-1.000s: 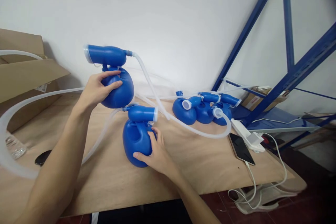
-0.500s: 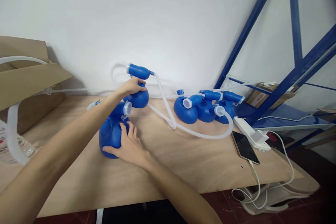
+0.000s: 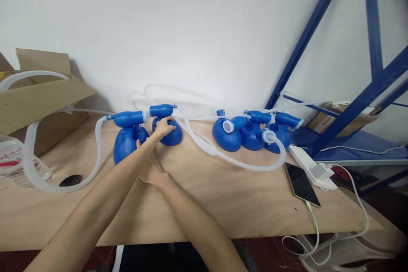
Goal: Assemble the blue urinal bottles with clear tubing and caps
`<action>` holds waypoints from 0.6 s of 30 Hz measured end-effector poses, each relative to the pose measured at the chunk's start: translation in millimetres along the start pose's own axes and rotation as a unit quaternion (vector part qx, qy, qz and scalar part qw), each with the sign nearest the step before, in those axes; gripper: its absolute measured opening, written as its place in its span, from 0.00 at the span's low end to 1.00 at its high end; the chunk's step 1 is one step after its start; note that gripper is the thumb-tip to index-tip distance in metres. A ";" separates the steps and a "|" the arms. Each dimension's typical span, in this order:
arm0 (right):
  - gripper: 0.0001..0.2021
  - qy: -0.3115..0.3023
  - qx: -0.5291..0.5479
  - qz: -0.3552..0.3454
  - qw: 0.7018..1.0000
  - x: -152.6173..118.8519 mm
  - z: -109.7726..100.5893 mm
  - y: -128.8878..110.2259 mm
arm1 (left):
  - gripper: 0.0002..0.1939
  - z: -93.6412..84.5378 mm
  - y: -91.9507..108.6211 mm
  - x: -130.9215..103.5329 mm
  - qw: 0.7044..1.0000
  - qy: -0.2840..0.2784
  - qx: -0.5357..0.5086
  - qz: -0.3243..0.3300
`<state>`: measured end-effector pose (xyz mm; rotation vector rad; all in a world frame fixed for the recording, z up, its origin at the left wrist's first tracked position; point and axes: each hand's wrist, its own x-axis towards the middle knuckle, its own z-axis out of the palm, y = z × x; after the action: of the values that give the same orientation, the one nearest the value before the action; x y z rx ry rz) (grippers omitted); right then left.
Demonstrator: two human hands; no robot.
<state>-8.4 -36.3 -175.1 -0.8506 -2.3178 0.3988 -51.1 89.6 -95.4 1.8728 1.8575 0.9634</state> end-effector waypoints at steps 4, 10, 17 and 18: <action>0.40 -0.010 -0.048 0.024 0.999 -4.4 4.1 1.9 | 0.31 -15.2 -12.0 -19.2 0.998 -0.009 0.054 0.002; 0.27 -0.045 -0.098 0.087 0.990 13.1 6.0 2.2 | 0.38 -58.4 -2.2 -58.9 0.990 -0.094 0.093 0.058; 0.32 -0.070 -0.135 0.049 0.987 18.0 -0.9 9.9 | 0.27 -165.7 12.1 -68.0 0.984 0.001 0.176 -0.007; 0.33 -0.071 -0.144 0.039 0.986 19.6 -1.2 10.9 | 0.28 -174.0 6.1 -65.4 0.982 0.061 0.178 -0.031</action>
<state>-14.1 -15.1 -170.3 -1.0850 -2.5198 0.1615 -156.4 -13.2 18.2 1.9716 2.2733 0.7801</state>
